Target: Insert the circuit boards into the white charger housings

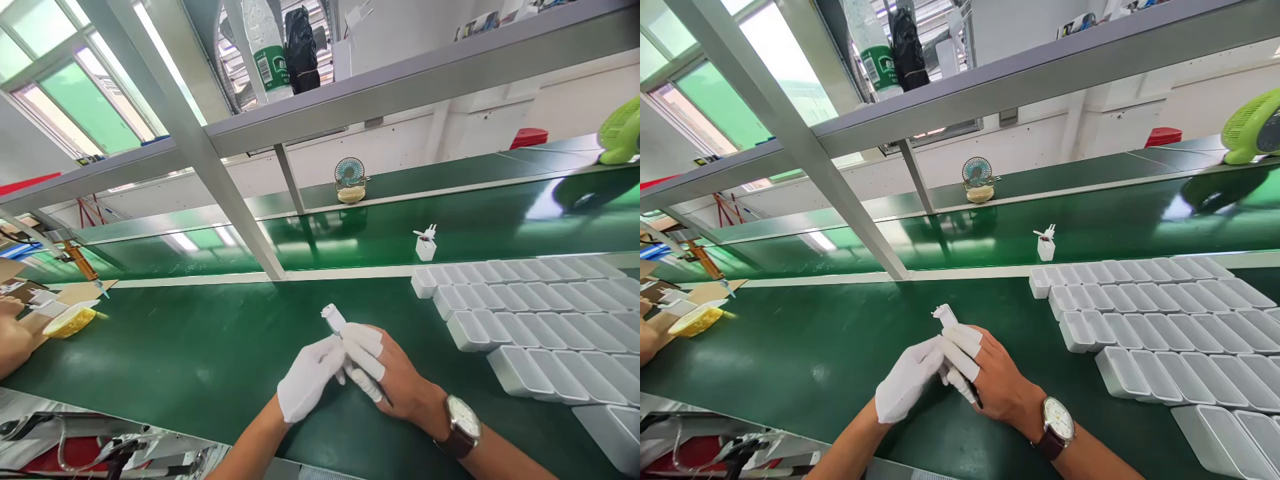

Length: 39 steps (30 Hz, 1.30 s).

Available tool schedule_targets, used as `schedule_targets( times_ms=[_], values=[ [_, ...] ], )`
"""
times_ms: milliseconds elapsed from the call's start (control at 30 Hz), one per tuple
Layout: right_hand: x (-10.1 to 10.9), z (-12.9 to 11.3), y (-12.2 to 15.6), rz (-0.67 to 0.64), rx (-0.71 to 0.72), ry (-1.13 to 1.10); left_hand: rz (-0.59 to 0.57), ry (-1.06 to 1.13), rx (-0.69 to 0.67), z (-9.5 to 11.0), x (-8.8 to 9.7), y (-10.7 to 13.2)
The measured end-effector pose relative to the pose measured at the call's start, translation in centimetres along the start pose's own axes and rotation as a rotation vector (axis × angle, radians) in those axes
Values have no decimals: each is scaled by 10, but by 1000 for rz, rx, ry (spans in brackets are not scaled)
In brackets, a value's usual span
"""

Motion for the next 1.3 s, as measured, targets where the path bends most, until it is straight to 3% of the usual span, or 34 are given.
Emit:
schedule_targets(
  times_ms=[100,167,233,300,400,500,600,867,1100,1200,1300],
  values=[
    [-12,-8,-3,-93,2,48,53,228,44,-8,-7,3],
    [-18,-5,-3,-134,-83,66,161,327,1,-4,9,0],
    [-22,3,1,-162,-188,89,316,213,-74,2,45,-4],
    [-24,14,7,-160,-284,131,491,-161,-65,6,95,-4],
    [-27,33,17,-150,-390,215,630,-929,200,-1,172,1],
    [-34,46,24,-208,-442,300,688,-1112,300,-11,230,8],
    [-40,50,28,-270,-436,364,706,-1175,361,-22,261,13],
    [-48,50,33,-367,-232,471,633,-1216,310,-32,272,18],
    [-46,55,22,-533,-194,500,704,-1276,312,-15,287,32],
    [-42,57,14,-589,-202,465,730,-1268,243,-5,262,28],
    [-39,59,12,-573,-209,462,528,-967,169,-12,200,14]
  ],
)
Point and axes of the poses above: each hand's wrist, its own y-axis away from the middle knuckle, its own x-axis out of the back of the hand, z = x × y, the point moved 5 cm from there along -y, towards the middle knuckle, and after that the axes turned 3 degrees about -z, right-handed, at the moved point
